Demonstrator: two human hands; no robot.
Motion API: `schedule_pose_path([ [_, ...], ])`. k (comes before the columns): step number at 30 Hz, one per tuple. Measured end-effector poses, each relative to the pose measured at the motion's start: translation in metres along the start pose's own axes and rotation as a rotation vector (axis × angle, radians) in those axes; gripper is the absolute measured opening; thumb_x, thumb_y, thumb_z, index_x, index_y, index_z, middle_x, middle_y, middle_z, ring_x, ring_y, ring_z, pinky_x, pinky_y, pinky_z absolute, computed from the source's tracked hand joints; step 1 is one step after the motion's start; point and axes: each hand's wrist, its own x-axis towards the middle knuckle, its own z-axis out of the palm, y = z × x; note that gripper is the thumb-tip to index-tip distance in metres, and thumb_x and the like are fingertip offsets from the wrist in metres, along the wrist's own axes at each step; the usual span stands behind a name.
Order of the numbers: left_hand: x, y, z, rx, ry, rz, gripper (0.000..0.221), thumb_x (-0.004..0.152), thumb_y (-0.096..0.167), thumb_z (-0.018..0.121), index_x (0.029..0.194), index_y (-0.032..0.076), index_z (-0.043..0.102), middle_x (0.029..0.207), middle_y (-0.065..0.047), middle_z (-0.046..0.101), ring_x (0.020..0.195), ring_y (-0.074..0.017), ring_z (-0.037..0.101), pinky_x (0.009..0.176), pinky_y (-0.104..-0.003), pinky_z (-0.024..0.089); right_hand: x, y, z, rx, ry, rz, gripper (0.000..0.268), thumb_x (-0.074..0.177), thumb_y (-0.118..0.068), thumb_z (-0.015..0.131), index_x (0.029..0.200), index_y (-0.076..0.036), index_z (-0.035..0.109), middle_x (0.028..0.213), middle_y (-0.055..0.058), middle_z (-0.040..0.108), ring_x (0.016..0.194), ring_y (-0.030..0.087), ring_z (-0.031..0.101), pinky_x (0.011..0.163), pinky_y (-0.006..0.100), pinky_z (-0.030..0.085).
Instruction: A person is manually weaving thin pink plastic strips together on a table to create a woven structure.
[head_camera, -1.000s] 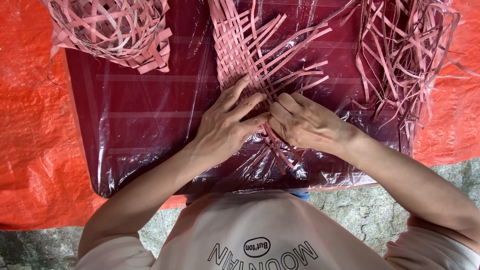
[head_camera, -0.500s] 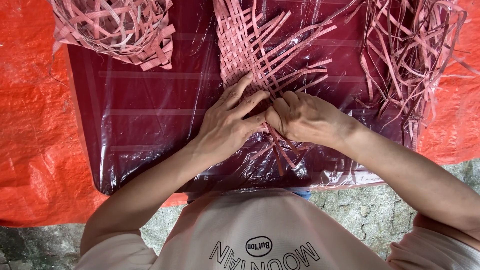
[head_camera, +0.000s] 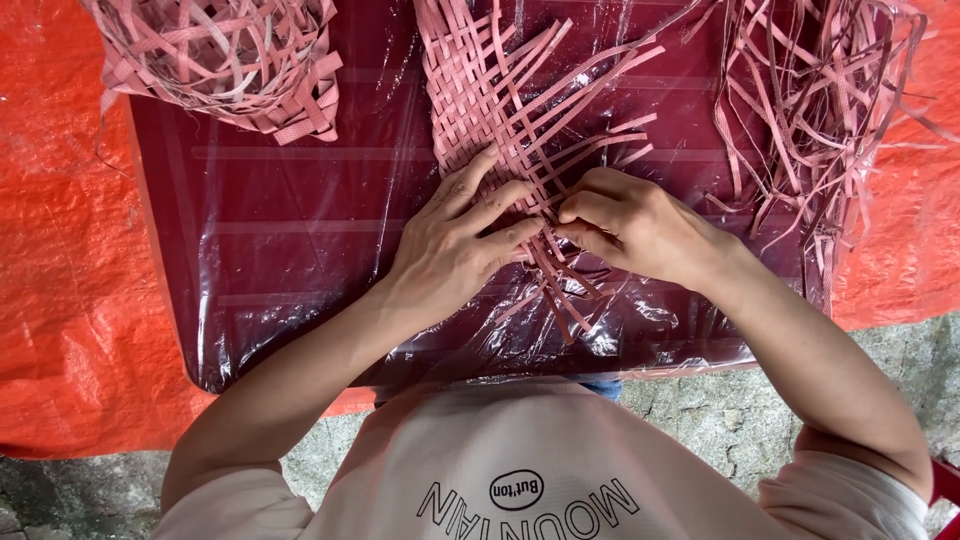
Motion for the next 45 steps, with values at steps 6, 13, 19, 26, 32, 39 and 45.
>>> schedule_pose_path([
  [6,0.001,0.001,0.001,0.005,-0.014,-0.001,0.027,0.083,0.019,0.064,0.11,0.016,0.062,0.129,-0.005,0.044,0.127,-0.0355,0.026,0.102,-0.05,0.035,-0.003,0.0,-0.001,0.111,0.054,-0.012,0.012,0.079,-0.001,0.066,0.091,0.003,0.063,0.087,0.011,0.055,0.072,0.02,0.057,0.062,0.024,0.056],
  [13,0.001,0.001,0.0,0.007,-0.023,0.011,0.031,0.082,0.021,0.066,0.112,0.017,0.061,0.131,-0.006,0.043,0.128,-0.0355,0.025,0.104,-0.051,0.033,-0.001,0.001,-0.002,0.076,0.03,0.014,0.014,0.078,-0.005,0.069,0.089,0.0,0.063,0.085,0.009,0.053,0.07,0.019,0.054,0.06,0.025,0.055],
  [19,0.002,0.004,-0.006,-0.034,-0.037,-0.003,0.033,0.083,0.018,0.065,0.115,0.016,0.06,0.132,-0.008,0.041,0.129,-0.0352,0.022,0.106,-0.052,0.03,0.01,-0.009,-0.003,-0.063,-0.01,0.002,0.031,0.072,0.001,0.072,0.101,0.004,0.06,0.092,0.014,0.05,0.072,0.021,0.056,0.056,0.026,0.057],
  [26,0.008,0.006,-0.02,-0.221,-0.136,-0.064,0.031,0.081,-0.008,0.047,0.11,0.002,0.044,0.129,-0.015,0.042,0.131,-0.036,0.019,0.11,-0.048,0.021,0.015,-0.007,-0.003,-0.021,0.054,-0.053,0.011,0.076,0.006,0.065,0.087,0.003,0.063,0.09,0.013,0.053,0.076,0.022,0.06,0.063,0.027,0.059],
  [32,0.01,0.006,-0.025,-0.256,-0.1,-0.047,0.011,0.082,-0.006,0.053,0.079,-0.001,0.043,0.125,-0.021,0.045,0.128,-0.0377,0.024,0.108,-0.047,0.027,0.014,-0.001,0.0,0.001,0.057,-0.067,0.007,0.076,0.004,0.065,0.079,-0.001,0.06,0.093,0.014,0.053,0.082,0.024,0.06,0.072,0.03,0.059],
  [39,0.012,0.004,-0.025,-0.204,-0.069,-0.008,0.013,0.079,-0.005,0.061,0.073,-0.003,0.05,0.125,-0.022,0.045,0.127,-0.0387,0.027,0.105,-0.047,0.034,0.016,0.004,-0.004,0.002,0.02,-0.109,0.007,0.078,-0.004,0.068,0.083,-0.002,0.063,0.095,0.014,0.057,0.085,0.025,0.063,0.079,0.029,0.06],
  [45,0.01,0.003,-0.016,-0.109,0.03,0.052,0.011,0.078,-0.003,0.065,0.071,-0.002,0.055,0.119,-0.02,0.051,0.123,-0.0387,0.033,0.103,-0.048,0.036,0.017,0.009,-0.003,0.043,0.027,-0.123,0.01,0.079,-0.011,0.069,0.081,-0.002,0.064,0.094,0.014,0.058,0.084,0.024,0.063,0.076,0.03,0.06],
])
